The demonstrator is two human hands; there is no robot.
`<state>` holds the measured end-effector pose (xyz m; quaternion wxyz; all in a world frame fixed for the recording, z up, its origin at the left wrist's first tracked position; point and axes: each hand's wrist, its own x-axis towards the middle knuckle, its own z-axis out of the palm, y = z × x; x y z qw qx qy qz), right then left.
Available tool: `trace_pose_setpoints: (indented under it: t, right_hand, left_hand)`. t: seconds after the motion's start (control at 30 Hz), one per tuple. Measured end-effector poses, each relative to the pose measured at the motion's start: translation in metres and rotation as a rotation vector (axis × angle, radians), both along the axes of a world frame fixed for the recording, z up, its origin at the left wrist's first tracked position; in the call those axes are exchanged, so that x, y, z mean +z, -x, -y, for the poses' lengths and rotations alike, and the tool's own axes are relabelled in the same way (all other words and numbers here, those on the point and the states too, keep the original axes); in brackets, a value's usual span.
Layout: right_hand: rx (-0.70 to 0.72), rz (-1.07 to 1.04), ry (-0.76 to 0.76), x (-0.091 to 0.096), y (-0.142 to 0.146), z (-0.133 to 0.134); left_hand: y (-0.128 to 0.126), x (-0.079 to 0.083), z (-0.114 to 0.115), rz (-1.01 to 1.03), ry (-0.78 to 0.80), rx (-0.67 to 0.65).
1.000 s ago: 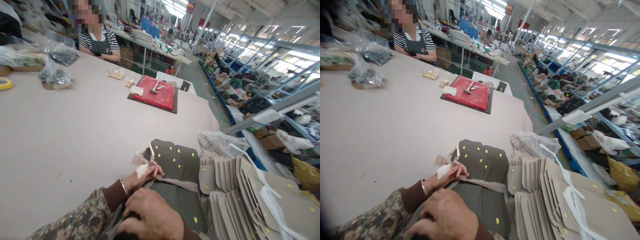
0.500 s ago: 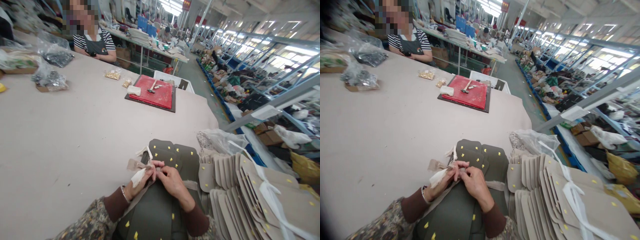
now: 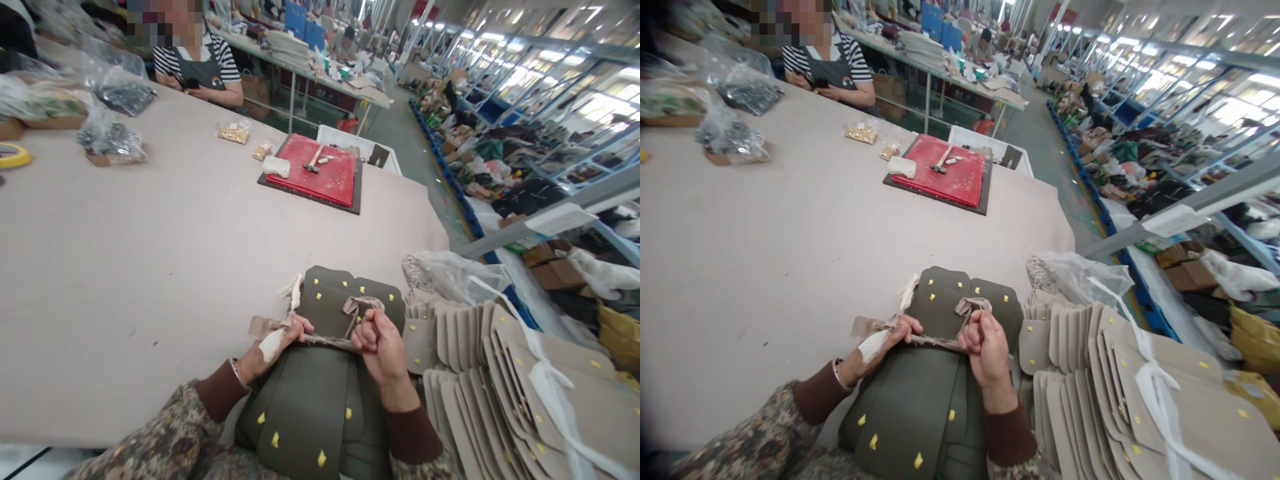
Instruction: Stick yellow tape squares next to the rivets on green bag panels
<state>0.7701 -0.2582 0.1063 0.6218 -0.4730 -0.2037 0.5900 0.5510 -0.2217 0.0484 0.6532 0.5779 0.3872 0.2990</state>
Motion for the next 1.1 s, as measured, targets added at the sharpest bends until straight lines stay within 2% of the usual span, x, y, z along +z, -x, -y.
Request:
trace_pose_setpoints:
  t: [0.1, 0.27, 0.4, 0.5, 0.6, 0.7, 0.77, 0.83, 0.9, 0.97, 1.03, 1.1]
  right_hand:
    - [0.118, 0.284, 0.017, -0.005, -0.001, 0.017]
    - [0.562, 1.024, 0.014, 0.009, 0.006, 0.049]
    - [0.873, 1.328, -0.143, 0.021, 0.024, 0.066]
    - [0.97, 1.487, -0.2, 0.015, 0.032, 0.07]
    - [0.901, 1.573, -0.193, 0.003, 0.031, 0.065]
    - [0.744, 1.462, -0.12, -0.003, 0.024, 0.056]
    - [0.682, 1.217, -0.049, -0.005, 0.02, 0.052]
    - [0.579, 0.883, 0.021, -0.01, 0.017, 0.049]
    - [0.369, 0.572, 0.072, -0.016, 0.013, 0.043]
    - [0.143, 0.412, 0.093, -0.019, 0.008, 0.031]
    - [0.042, 0.465, 0.081, -0.015, 0.001, 0.013]
    - [0.071, 0.629, 0.045, -0.005, -0.003, -0.01]
  left_hand:
    - [0.001, -0.002, -0.001, 0.007, 0.007, -0.034]
    - [0.002, -0.002, -0.003, 0.035, -0.012, -0.061]
    - [0.001, -0.004, -0.001, 0.069, -0.005, -0.053]
    - [0.001, -0.004, 0.0, 0.07, -0.002, -0.052]
    - [0.002, -0.004, 0.0, 0.065, -0.016, -0.064]
    - [0.004, -0.005, 0.0, 0.062, -0.03, -0.081]
    - [0.006, -0.006, -0.001, 0.061, -0.03, -0.099]
    - [0.007, -0.006, -0.003, 0.059, -0.028, -0.123]
    - [0.007, -0.006, -0.005, 0.052, -0.026, -0.135]
    - [0.007, -0.004, -0.006, 0.039, -0.022, -0.129]
    - [0.007, -0.002, -0.006, 0.026, -0.02, -0.121]
    - [0.007, -0.001, -0.006, 0.019, -0.021, -0.123]
